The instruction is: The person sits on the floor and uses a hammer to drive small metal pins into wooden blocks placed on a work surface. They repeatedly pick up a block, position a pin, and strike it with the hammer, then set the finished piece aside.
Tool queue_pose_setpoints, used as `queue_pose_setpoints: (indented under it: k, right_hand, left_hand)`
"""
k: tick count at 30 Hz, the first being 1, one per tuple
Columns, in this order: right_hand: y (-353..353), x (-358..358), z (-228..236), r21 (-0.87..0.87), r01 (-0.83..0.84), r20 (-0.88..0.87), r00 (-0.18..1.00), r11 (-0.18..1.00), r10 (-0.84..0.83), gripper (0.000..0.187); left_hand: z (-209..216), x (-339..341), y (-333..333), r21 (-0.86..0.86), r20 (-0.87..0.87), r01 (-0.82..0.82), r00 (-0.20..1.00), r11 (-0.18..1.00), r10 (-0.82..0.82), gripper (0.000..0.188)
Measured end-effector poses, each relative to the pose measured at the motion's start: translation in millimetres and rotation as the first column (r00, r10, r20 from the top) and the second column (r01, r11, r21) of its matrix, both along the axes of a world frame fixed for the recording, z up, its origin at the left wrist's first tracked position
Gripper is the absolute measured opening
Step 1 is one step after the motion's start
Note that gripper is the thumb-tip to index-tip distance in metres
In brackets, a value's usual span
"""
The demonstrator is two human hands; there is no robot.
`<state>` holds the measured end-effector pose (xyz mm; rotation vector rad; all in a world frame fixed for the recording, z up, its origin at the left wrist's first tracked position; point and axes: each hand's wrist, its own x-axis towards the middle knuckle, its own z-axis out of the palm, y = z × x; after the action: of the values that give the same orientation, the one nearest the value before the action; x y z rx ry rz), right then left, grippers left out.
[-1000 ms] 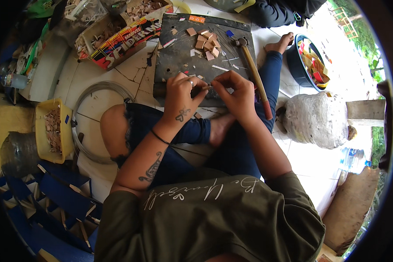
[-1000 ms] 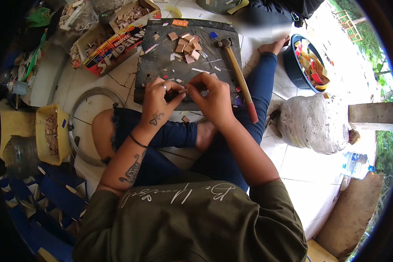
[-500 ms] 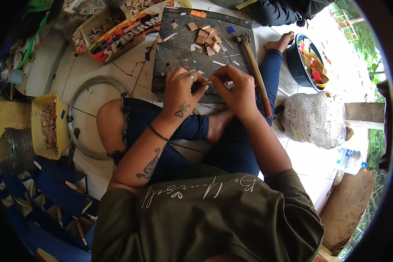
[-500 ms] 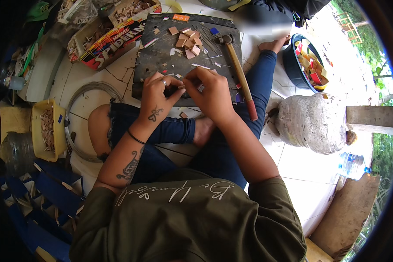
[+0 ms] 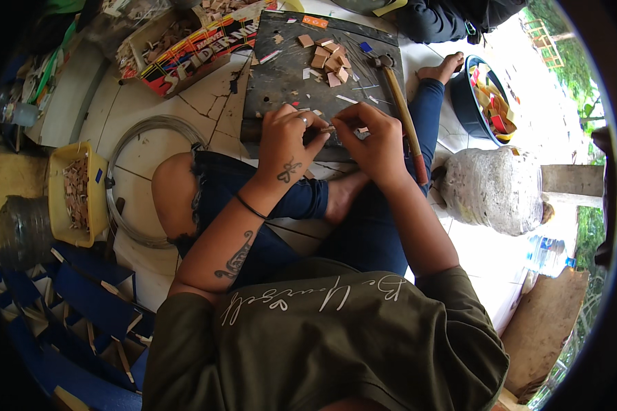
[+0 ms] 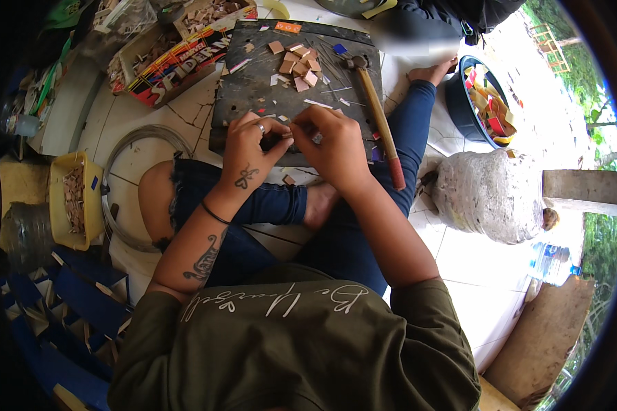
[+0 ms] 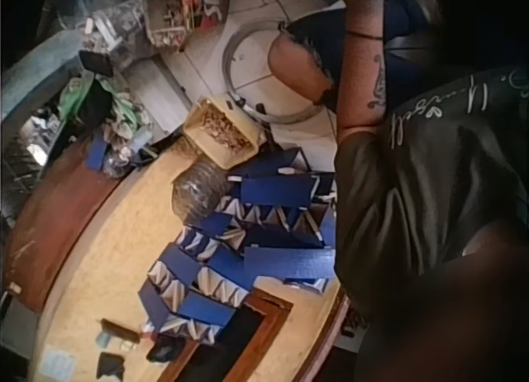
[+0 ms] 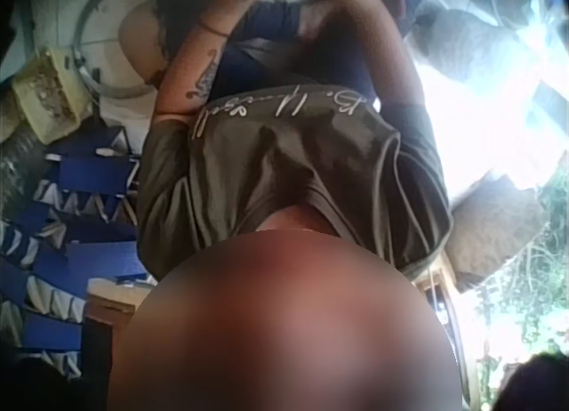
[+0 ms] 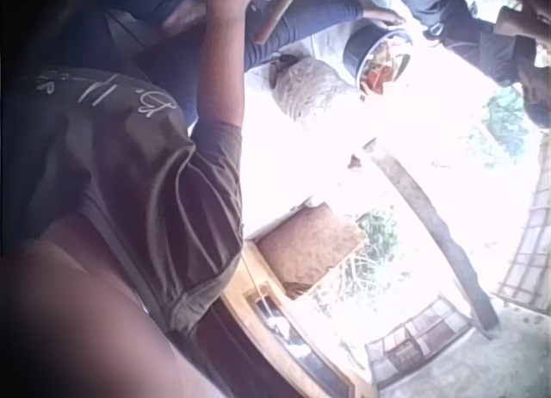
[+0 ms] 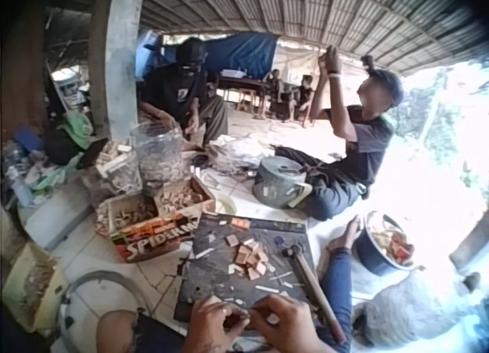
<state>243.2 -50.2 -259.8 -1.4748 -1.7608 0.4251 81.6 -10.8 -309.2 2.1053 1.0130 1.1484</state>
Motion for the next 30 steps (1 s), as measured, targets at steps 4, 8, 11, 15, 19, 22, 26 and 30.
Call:
queue_pose_setpoints:
  k: [4, 8, 11, 15, 19, 22, 26, 30]
  right_hand:
    - [-0.8, 0.1, -2.6, -0.009, 0.009, -0.017, 1.000, 1.000, -0.010, 0.008]
    - [0.7, 0.1, -2.3, -0.025, 0.014, 0.009, 1.000, 1.000, -0.014, 0.009]
    - [1.4, 1.5, 3.8, -0.005, -0.050, 0.093, 0.994, 0.999, 0.051, 0.009]
    - [6.6, 0.2, 10.8, -0.087, -0.078, 0.036, 0.996, 0.993, 0.082, 0.011]
    - [11.5, 1.4, 9.3, -0.046, -0.090, 0.092, 0.991, 0.995, 0.093, 0.020]
    - [6.3, 17.2, 5.6, 0.139, 0.055, 0.236, 0.968, 0.989, -0.087, 0.035]
    - [-25.3, 60.6, -1.8, 0.047, 0.436, 0.509, 0.763, 0.898, -0.397, 0.055]
    - [-48.0, 81.9, -23.6, -0.146, 0.489, 0.392, 0.827, 0.860, -0.404, 0.047]
  left_hand:
    - [0.2, 0.3, -0.4, 0.007, -0.002, -0.002, 1.000, 1.000, 0.002, 0.010]
    - [0.5, 0.3, -0.2, -0.003, -0.011, 0.002, 1.000, 1.000, -0.002, 0.010]
    - [2.4, 0.1, -0.1, 0.002, -0.007, 0.007, 1.000, 1.000, -0.007, 0.009]
    - [5.2, 1.0, -0.4, -0.037, -0.001, 0.016, 1.000, 0.999, -0.016, 0.007]
    - [3.5, 4.7, 5.3, -0.023, 0.091, 0.047, 0.995, 0.999, -0.045, 0.009]
    - [0.6, 6.4, 6.4, 0.003, 0.121, 0.062, 0.991, 0.998, -0.062, 0.010]
    - [-1.5, 8.6, 5.1, 0.004, 0.162, 0.092, 0.983, 0.996, -0.091, 0.011]
    - [-1.7, 11.1, 4.3, -0.010, 0.183, 0.097, 0.979, 0.995, -0.094, 0.011]
